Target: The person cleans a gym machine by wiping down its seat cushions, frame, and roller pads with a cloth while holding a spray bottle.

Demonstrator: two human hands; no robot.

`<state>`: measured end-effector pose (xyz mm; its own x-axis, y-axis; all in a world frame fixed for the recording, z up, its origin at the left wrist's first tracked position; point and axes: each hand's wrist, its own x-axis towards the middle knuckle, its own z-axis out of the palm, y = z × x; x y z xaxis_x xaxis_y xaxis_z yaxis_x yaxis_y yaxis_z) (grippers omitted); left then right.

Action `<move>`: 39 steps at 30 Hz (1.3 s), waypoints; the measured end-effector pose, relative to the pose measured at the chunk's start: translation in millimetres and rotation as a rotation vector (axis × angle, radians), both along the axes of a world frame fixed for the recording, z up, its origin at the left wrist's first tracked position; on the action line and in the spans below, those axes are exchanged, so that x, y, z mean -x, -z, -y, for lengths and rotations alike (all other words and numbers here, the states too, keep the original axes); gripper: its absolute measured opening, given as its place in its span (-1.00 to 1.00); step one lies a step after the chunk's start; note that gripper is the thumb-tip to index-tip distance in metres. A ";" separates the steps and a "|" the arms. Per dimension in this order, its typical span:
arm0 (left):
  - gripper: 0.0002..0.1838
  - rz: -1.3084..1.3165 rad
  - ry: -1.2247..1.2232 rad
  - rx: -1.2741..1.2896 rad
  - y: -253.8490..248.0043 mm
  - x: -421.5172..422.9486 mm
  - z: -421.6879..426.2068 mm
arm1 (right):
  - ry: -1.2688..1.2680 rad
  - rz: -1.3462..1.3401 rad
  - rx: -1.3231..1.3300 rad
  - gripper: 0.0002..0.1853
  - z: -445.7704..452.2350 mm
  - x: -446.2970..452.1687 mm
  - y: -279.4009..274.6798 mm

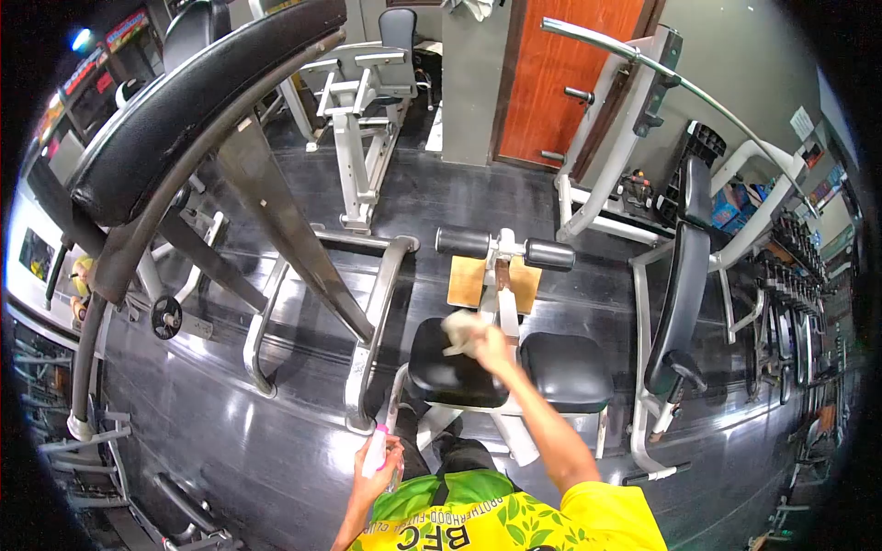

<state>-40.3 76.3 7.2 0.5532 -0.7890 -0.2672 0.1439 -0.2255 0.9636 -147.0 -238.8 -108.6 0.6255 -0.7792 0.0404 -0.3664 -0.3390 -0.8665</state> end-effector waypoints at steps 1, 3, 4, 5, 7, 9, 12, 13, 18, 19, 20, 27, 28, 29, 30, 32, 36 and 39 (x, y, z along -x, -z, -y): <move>-0.81 0.001 -0.010 -0.003 0.1 0.9 -2.9 | 0.135 0.030 0.058 -0.69 17.1 10.9 9.5; -0.82 -0.001 -0.023 -0.056 -0.4 1.1 -8.2 | 0.339 -0.331 -0.009 -0.69 36.1 22.7 -15.1; -0.82 0.003 -0.032 -0.059 -2.1 1.4 -10.2 | 0.392 -0.432 0.005 -0.69 45.4 26.1 14.7; -0.82 0.014 -0.041 -0.063 -4.5 2.5 -11.9 | 0.443 -0.533 0.020 -0.69 50.7 24.0 54.0; -0.81 0.026 -0.062 -0.073 -4.4 4.2 -16.5 | 0.386 -0.568 0.055 -0.68 41.1 9.7 102.0; -0.82 -0.008 -0.098 -0.070 0.1 4.2 -22.4 | 0.199 -0.571 0.237 -0.68 30.2 -9.9 88.9; -0.82 -0.035 -0.171 -0.082 3.9 8.7 -22.6 | 0.057 -0.402 0.321 -0.62 1.6 -47.9 85.0; -0.82 -0.036 -0.169 -0.081 4.5 9.1 -20.7 | 0.021 -0.380 0.374 -0.58 -9.1 -57.4 81.7; -0.81 0.010 -0.097 -0.101 23.7 6.8 -17.0 | -0.231 -0.134 0.280 -0.63 -38.6 -50.0 38.9; -0.81 0.004 -0.094 -0.101 26.9 6.9 -16.2 | -0.289 -0.110 0.284 -0.63 -47.2 -44.0 26.5; -0.81 -0.070 -0.107 -0.101 27.8 5.4 -13.8 | -0.320 -0.120 0.278 -0.62 -54.0 -38.2 16.5; -0.79 -0.102 -0.110 -0.150 20.0 -4.2 -3.1 | -0.498 -0.124 0.272 -0.48 -97.7 20.4 -29.9; -0.77 -0.095 -0.118 -0.157 19.7 -5.2 -4.1 | -0.524 -0.157 0.279 -0.48 -103.6 28.9 -38.7; -0.76 -0.088 -0.127 -0.165 19.7 -6.2 -5.2 | -0.528 -0.156 0.275 -0.48 -110.0 37.2 -39.7; -0.76 -0.090 -0.132 -0.168 20.0 -7.0 -6.2 | -0.537 -0.193 0.281 -0.48 -117.2 45.6 -38.9; -0.72 -0.098 -0.182 -0.151 20.4 -8.0 -10.9 | -0.528 -0.224 0.330 -0.50 -129.9 55.8 -43.2; -0.70 -0.017 -0.153 -0.241 20.5 -6.0 -25.0 | -0.465 -0.638 -0.348 -0.56 -150.7 65.1 -48.8; -0.71 -0.093 -0.181 -0.266 23.3 -3.4 -30.8 | -0.284 -0.438 -0.387 -0.66 -165.8 85.6 1.8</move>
<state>-36.9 107.2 -16.1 0.6416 -0.5756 -0.5069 0.2894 -0.4303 0.8550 -232.6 -73.0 -110.4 0.7043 -0.4877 -0.5159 -0.6556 -0.1680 -0.7362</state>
